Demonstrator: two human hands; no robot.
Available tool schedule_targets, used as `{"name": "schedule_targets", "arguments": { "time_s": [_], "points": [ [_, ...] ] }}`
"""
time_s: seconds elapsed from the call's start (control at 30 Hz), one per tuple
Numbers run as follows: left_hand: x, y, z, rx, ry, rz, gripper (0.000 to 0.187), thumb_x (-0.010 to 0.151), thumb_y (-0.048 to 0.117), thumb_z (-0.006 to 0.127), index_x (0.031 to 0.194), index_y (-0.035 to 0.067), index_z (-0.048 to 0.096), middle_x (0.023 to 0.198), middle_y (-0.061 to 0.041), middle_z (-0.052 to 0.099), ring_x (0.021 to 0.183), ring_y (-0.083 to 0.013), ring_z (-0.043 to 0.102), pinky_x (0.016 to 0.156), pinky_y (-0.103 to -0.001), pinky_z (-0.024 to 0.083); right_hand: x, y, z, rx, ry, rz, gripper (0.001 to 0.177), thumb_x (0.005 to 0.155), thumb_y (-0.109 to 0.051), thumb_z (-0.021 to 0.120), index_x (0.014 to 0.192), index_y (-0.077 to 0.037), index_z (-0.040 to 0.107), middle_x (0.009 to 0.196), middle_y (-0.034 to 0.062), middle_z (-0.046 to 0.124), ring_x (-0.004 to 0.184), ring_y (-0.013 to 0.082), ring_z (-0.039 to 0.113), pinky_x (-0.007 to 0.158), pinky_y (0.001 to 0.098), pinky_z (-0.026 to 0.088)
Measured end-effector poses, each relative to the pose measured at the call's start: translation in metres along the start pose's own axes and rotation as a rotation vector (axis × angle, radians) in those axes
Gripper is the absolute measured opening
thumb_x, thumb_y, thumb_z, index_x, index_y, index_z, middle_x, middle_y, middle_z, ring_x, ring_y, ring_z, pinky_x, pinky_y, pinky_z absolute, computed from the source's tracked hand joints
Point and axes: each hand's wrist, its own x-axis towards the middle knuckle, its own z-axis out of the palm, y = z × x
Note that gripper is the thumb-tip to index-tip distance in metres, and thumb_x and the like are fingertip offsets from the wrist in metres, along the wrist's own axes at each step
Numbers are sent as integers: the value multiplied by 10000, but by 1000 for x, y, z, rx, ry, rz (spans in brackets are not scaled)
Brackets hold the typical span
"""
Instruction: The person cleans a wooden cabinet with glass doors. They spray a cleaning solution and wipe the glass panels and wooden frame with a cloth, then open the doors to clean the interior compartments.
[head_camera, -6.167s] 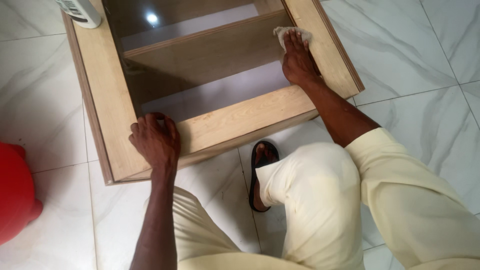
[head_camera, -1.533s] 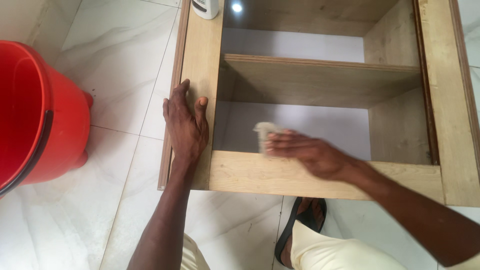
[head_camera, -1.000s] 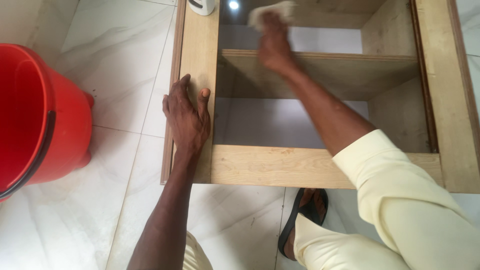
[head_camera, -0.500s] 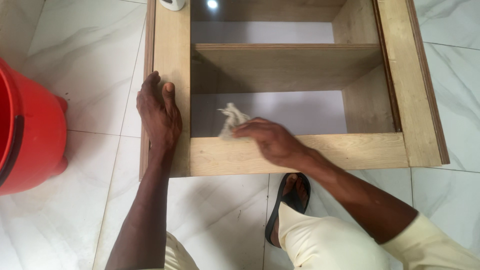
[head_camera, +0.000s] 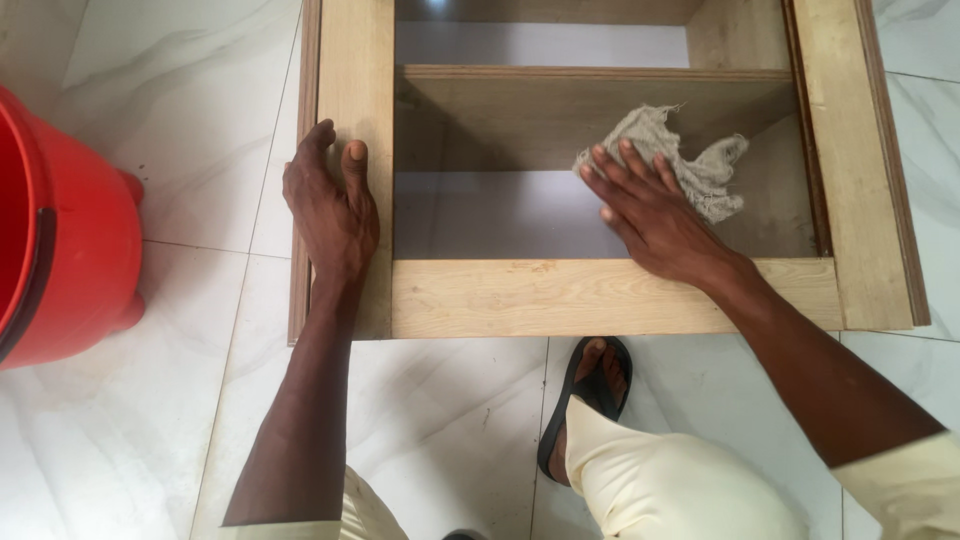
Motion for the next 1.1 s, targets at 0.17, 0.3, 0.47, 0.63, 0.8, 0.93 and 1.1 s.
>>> {"name": "schedule_targets", "arguments": {
  "time_s": [0.17,0.3,0.47,0.63,0.8,0.93,1.1],
  "points": [
    [2,-2,4,-10,5,-45,841,1032,711,320,1430,2,536,1367,-225,632,1316,-394,536,1138,-545,374,67,16,31,102,217,85,623,1012,38,413,1611,-128,379,1725,141,262,1618,355,130,1297,562,43],
    [0,-3,1,-20,49,38,740,1091,641,358,1440,14,541,1383,-227,631,1314,-396,541,1167,-568,341,94,-41,44,333,76,-36,696,884,98,348,1539,-130,405,1681,99,317,1596,320,190,1258,486,184],
    [-4,-5,0,-144,98,11,672,1088,594,420,1431,28,538,1380,-211,637,1299,-377,549,1113,-509,408,96,-60,34,67,95,-432,501,987,-145,594,1484,-164,535,1589,79,450,1514,313,280,1204,529,185],
    [-3,-2,-1,-131,100,-43,654,1072,579,443,1428,41,550,1333,-189,671,1280,-358,566,1134,-508,400,143,-33,44,182,362,-387,471,1021,41,460,1435,-125,614,1468,108,641,1398,303,587,1182,432,492],
    [-1,-2,-3,-132,90,-73,715,1044,619,431,1444,35,537,1388,-200,633,1317,-371,536,1136,-502,405,261,-62,35,634,553,-250,290,1129,-106,556,1409,-104,629,1356,91,729,1262,274,720,1040,367,588],
    [1,-11,6,-156,132,-46,769,1049,657,415,1473,21,503,1497,-226,547,1475,-395,428,1215,-519,347,320,-89,59,147,324,-415,392,1115,-175,570,1505,-150,533,1537,148,524,1439,363,423,1166,540,259],
    [2,-23,12,-211,189,-28,784,1061,642,428,1525,10,448,1583,-251,458,1565,-430,288,1259,-557,285,295,-116,88,104,134,-410,561,1099,-144,460,1642,-108,326,1692,150,323,1588,348,218,1299,539,94]
  ]
}}
